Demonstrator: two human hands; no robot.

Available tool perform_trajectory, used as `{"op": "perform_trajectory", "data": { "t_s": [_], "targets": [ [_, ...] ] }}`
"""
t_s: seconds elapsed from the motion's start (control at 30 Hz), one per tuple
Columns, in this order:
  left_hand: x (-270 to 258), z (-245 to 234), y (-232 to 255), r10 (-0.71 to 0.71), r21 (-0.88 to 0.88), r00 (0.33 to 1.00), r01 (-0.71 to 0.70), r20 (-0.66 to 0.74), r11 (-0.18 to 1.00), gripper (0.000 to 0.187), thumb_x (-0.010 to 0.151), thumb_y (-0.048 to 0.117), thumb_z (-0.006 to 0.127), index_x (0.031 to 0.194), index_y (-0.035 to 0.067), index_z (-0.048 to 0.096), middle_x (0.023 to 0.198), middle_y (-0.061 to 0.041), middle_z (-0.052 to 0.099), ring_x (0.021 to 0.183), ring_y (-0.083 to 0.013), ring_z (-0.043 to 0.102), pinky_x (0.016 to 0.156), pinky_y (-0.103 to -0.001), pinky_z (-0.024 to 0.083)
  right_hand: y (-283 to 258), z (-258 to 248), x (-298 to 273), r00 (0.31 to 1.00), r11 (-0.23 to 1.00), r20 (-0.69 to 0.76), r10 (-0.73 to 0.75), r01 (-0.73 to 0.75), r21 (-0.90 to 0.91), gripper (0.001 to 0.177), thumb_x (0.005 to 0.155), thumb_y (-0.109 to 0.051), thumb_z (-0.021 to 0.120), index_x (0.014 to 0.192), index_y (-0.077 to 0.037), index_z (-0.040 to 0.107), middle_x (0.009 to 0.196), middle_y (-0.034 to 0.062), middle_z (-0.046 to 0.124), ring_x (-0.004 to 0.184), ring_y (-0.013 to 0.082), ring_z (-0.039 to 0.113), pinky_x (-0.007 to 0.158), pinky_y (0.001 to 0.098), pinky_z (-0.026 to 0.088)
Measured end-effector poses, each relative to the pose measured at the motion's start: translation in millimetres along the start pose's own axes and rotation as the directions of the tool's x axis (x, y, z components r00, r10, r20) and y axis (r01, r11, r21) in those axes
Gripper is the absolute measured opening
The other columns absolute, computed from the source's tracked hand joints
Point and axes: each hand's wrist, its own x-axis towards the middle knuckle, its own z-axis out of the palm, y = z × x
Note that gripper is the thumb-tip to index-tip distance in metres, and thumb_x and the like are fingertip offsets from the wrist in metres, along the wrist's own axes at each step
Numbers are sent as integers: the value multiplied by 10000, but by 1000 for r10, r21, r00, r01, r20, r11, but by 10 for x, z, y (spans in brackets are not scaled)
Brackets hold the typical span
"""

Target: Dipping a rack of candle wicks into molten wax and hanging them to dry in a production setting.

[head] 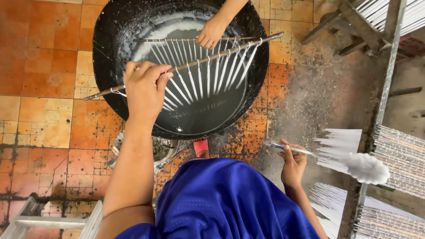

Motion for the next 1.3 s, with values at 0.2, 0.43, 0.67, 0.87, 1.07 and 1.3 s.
{"op": "perform_trajectory", "data": {
  "t_s": [0.2,0.43,0.67,0.87,1.07,1.3],
  "targets": [
    [-9,-23,95,-1,-58,1000,2,18,998,64,1012,217,778,1030,170,818,805,8,637,944,-235,586,856,-383,463,207,-124,130,972,939,25,235,-234,254,87,1087,-61,538,1126,-68,461,1137,235,723,916,258,775,824,377,669],
    [26,51,-13,7,-67,999,-5,35,998,85,1022,214,763,1029,143,809,819,3,654,957,-248,589,876,-398,473,325,-311,259,927,815,117,356,-369,447,134,1124,-179,478,1200,-136,579,1013,129,762,970,272,777,870,465,655],
    [16,346,-324,60,-127,997,-55,41,990,72,1004,218,797,1031,154,818,800,13,633,929,-205,570,882,-363,453,178,-260,187,890,798,32,455,-424,428,276,1151,-333,390,1313,-182,555,807,-45,438,699,98,512,722,293,508],
    [-143,649,-636,7,-150,988,16,152,989,81,1011,253,780,1042,184,810,814,32,636,960,-187,568,891,-377,424,124,-260,161,880,829,12,475,-452,329,316,1157,-354,339,1381,-184,481,809,-55,300,592,52,337,550,208,334],
    [-142,1125,-1116,-102,-105,939,144,328,984,76,1005,297,774,1046,237,796,853,57,646,1028,-185,568,921,-419,417,123,-181,92,853,830,-61,518,-484,277,308,1163,-345,330,1364,-173,487,802,-50,290,560,57,313,519,216,304],
    [15,1946,-1723,-88,-83,876,144,473,986,110,993,281,719,1039,239,810,918,72,677,1016,-260,506,825,-428,362,-68,167,-82,770,804,-244,589,-528,274,307,1117,-327,426,1300,-115,551,712,-27,295,513,65,253,472,214,232]
  ]
}}
